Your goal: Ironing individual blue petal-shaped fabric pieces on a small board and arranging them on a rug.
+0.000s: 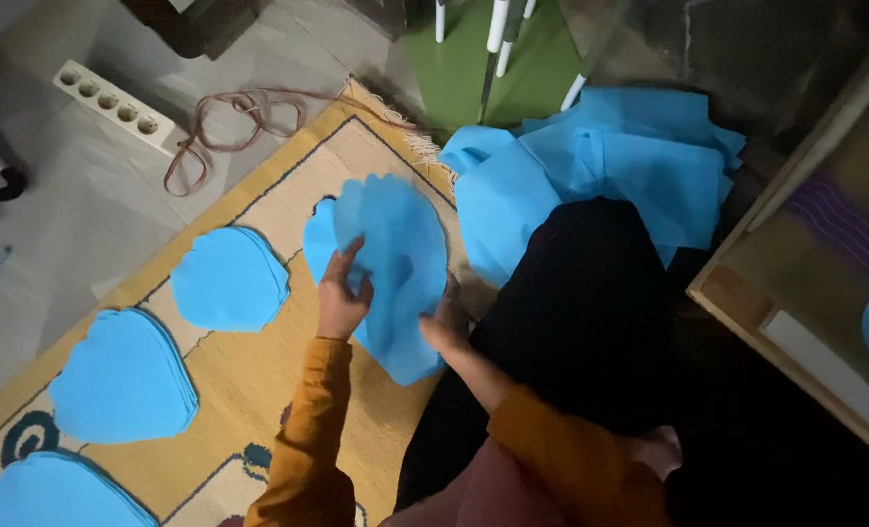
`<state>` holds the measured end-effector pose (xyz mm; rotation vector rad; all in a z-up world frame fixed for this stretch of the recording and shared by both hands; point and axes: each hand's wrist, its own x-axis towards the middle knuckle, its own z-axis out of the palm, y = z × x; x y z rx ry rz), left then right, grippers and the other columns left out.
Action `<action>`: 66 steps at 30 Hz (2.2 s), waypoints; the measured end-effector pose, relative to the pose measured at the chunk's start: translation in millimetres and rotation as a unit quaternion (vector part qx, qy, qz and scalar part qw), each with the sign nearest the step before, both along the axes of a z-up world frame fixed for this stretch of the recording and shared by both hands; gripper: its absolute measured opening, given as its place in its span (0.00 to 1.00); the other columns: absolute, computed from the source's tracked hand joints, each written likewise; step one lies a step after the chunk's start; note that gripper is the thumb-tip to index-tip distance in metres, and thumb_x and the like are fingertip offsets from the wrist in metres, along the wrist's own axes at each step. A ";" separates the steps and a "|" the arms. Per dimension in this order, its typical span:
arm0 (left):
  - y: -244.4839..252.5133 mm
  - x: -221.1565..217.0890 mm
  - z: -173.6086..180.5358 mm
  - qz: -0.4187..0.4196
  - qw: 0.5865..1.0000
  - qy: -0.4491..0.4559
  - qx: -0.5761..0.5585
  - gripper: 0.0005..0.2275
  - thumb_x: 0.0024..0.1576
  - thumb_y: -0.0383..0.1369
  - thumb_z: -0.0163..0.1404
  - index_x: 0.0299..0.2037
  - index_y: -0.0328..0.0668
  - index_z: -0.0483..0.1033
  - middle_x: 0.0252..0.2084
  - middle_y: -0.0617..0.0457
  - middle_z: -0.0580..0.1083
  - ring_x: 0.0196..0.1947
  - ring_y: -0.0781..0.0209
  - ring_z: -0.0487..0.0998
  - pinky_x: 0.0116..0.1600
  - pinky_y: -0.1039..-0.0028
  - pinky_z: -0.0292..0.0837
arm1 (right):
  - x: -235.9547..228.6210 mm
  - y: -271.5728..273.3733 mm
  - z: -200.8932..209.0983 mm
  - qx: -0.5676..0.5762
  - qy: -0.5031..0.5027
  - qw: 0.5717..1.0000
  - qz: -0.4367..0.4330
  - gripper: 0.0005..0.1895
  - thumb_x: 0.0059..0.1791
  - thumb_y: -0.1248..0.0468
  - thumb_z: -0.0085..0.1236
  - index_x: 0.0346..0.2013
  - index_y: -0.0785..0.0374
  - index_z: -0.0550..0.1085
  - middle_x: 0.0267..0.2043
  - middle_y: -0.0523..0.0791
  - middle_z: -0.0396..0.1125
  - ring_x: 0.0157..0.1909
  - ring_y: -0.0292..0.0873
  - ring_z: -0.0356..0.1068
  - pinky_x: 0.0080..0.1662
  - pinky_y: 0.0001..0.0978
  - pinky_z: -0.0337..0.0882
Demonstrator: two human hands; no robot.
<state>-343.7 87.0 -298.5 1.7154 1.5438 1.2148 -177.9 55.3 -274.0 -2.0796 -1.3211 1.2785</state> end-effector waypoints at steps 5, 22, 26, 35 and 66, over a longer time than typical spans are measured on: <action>-9.5 -2.3 5.6 0.021 0.998 -0.007 0.061 0.24 0.44 0.15 0.44 0.53 0.39 0.64 0.50 0.41 0.66 0.34 0.54 0.75 0.37 0.69 0.72 | -5.9 -16.2 -21.3 0.084 -0.073 0.984 0.142 0.32 0.40 0.73 0.46 0.58 0.63 0.53 0.41 0.57 0.66 0.41 0.56 0.68 0.36 0.43 0.71; -13.7 -28.5 -50.1 0.128 0.991 0.011 -0.022 0.24 0.42 0.22 0.48 0.53 0.48 0.67 0.49 0.45 0.67 0.53 0.38 0.64 0.57 0.55 0.57 | -3.7 -15.1 -36.1 0.111 -0.025 0.972 0.204 0.33 0.39 0.75 0.43 0.59 0.74 0.48 0.57 0.61 0.48 0.54 0.63 0.56 0.40 0.46 0.68; -8.0 -22.4 -40.8 0.118 0.993 -0.001 -0.006 0.24 0.43 0.20 0.47 0.53 0.46 0.67 0.48 0.43 0.67 0.52 0.40 0.66 0.56 0.57 0.59 | -1.8 -14.3 -10.5 0.101 -0.047 0.972 0.205 0.34 0.38 0.74 0.44 0.58 0.74 0.49 0.56 0.61 0.49 0.54 0.63 0.55 0.43 0.48 0.67; 4.1 -27.8 -60.3 0.118 0.992 0.052 -0.018 0.26 0.42 0.23 0.46 0.54 0.51 0.66 0.46 0.41 0.67 0.48 0.36 0.67 0.50 0.53 0.62 | -1.2 -11.9 -25.2 0.121 -0.074 0.969 0.201 0.34 0.37 0.74 0.44 0.57 0.75 0.50 0.52 0.61 0.51 0.50 0.65 0.58 0.41 0.54 0.67; 21.2 -34.1 -95.5 0.115 0.983 0.122 -0.078 0.25 0.39 0.24 0.51 0.52 0.45 0.66 0.45 0.43 0.67 0.46 0.39 0.70 0.48 0.57 0.67 | 3.5 -3.7 -8.4 0.097 -0.098 0.967 0.216 0.33 0.39 0.72 0.44 0.57 0.75 0.48 0.53 0.62 0.51 0.52 0.61 0.57 0.45 0.53 0.66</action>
